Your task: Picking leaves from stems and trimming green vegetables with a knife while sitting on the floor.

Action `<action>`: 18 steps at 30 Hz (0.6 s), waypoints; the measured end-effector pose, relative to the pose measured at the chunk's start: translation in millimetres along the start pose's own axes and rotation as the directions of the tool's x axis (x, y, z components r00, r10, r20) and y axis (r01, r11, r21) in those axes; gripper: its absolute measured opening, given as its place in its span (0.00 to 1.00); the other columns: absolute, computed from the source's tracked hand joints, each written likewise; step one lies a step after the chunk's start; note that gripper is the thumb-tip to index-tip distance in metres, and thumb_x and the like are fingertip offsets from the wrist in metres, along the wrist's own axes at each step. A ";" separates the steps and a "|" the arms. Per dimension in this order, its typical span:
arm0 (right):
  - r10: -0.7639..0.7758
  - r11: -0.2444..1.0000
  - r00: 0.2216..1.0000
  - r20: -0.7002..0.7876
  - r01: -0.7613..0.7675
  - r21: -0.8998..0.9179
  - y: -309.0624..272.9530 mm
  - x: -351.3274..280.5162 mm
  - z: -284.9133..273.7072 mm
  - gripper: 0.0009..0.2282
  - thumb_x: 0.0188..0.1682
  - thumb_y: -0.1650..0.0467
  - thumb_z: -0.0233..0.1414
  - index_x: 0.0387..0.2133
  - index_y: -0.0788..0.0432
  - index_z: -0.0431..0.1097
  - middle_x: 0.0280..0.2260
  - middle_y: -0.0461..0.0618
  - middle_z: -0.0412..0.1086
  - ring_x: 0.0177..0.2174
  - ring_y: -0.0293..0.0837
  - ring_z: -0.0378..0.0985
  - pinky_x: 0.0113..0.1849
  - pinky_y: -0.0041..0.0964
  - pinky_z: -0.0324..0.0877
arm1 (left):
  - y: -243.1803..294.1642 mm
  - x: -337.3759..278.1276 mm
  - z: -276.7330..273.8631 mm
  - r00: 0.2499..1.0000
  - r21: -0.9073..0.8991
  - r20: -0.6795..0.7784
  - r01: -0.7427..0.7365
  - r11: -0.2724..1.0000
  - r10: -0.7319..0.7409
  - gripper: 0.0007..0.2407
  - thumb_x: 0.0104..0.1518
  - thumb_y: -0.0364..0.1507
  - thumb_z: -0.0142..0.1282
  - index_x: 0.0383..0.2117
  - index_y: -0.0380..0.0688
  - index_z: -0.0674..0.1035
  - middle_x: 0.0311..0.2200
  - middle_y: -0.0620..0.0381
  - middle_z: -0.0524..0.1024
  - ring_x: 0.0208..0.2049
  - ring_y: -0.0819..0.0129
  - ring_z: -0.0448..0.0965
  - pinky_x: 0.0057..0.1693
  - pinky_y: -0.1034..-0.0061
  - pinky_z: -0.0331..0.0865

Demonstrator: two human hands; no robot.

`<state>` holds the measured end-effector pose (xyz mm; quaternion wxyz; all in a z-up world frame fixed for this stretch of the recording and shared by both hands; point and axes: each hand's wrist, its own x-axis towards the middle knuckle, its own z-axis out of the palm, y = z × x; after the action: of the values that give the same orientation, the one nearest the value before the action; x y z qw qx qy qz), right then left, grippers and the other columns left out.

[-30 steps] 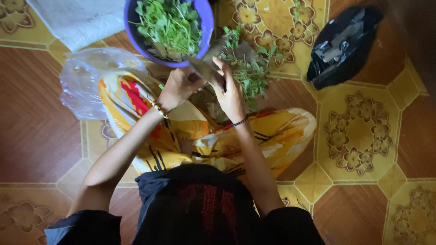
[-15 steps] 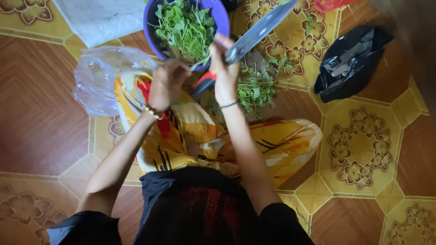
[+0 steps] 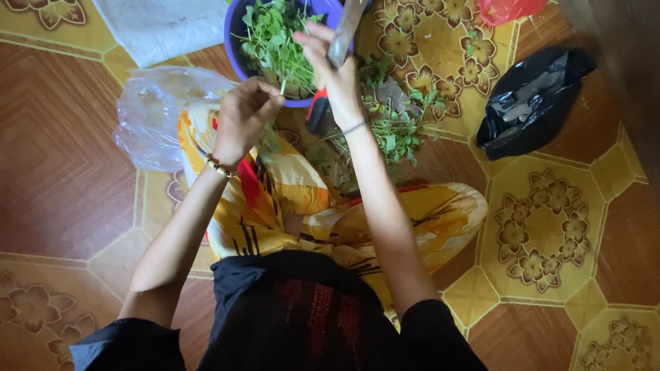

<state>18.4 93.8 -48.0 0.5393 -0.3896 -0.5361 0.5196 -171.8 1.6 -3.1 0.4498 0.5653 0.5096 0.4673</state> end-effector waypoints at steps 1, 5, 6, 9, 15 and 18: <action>-0.015 1.000 0.997 0.082 0.013 0.024 -5.0 -9.3 -0.2 0.20 0.54 0.65 0.57 0.58 0.56 0.65 0.52 0.52 0.76 0.37 0.37 0.68 0.39 0.34 0.63 | 5.0 -0.7 1.9 0.999 -0.010 0.039 0.007 1.000 -0.007 0.02 0.63 0.20 0.60 0.38 0.38 0.79 0.25 0.63 0.73 0.23 0.80 0.67 0.31 0.87 0.60; -0.092 0.970 0.982 0.162 0.125 -0.208 -41.6 -39.6 -4.6 0.17 0.54 0.71 0.56 0.56 0.57 0.64 0.44 0.49 0.77 0.37 0.39 0.79 0.42 0.31 0.74 | 9.0 2.2 15.2 0.993 -0.093 0.121 0.008 0.996 0.003 0.01 0.63 0.19 0.59 0.36 0.38 0.78 0.28 0.64 0.74 0.27 0.82 0.68 0.36 0.87 0.62; -0.092 0.970 0.983 0.160 0.125 -0.209 -45.6 -44.4 -6.3 0.17 0.54 0.71 0.56 0.56 0.57 0.64 0.44 0.49 0.77 0.37 0.39 0.79 0.42 0.31 0.74 | 9.4 1.5 18.9 0.992 -0.093 0.123 0.008 0.996 0.003 0.01 0.63 0.19 0.59 0.36 0.38 0.78 0.28 0.64 0.74 0.27 0.82 0.68 0.36 0.87 0.62; -0.126 0.957 0.990 0.064 0.139 -0.257 -57.4 -56.4 -12.0 0.12 0.50 0.75 0.58 0.46 0.61 0.69 0.45 0.48 0.73 0.35 0.39 0.76 0.43 0.34 0.72 | 14.9 1.7 29.7 0.988 -0.155 0.153 0.046 0.987 -0.022 0.02 0.63 0.19 0.57 0.37 0.38 0.79 0.29 0.64 0.75 0.27 0.82 0.69 0.36 0.88 0.64; -0.158 0.971 0.987 0.017 0.158 -0.179 -66.4 -82.2 -28.3 0.15 0.51 0.78 0.55 0.51 0.61 0.63 0.44 0.48 0.70 0.41 0.40 0.75 0.49 0.35 0.71 | 17.6 2.5 53.9 0.977 -0.208 0.207 0.086 0.974 -0.042 0.01 0.64 0.20 0.57 0.36 0.38 0.78 0.27 0.61 0.76 0.26 0.80 0.71 0.34 0.87 0.66; -0.111 0.971 0.994 0.008 0.111 -0.212 -72.8 -98.6 -37.6 0.14 0.50 0.78 0.56 0.48 0.59 0.66 0.40 0.45 0.72 0.37 0.37 0.74 0.45 0.30 0.69 | 7.6 6.3 70.0 0.985 -0.356 0.172 0.071 0.932 -0.009 0.01 0.63 0.20 0.56 0.35 0.37 0.77 0.33 0.61 0.75 0.33 0.79 0.73 0.44 0.86 0.72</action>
<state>77.0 -8.8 1.5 0.5240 -0.4155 -0.6083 0.4276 -101.3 5.1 -6.2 0.5965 0.4997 0.3869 0.4947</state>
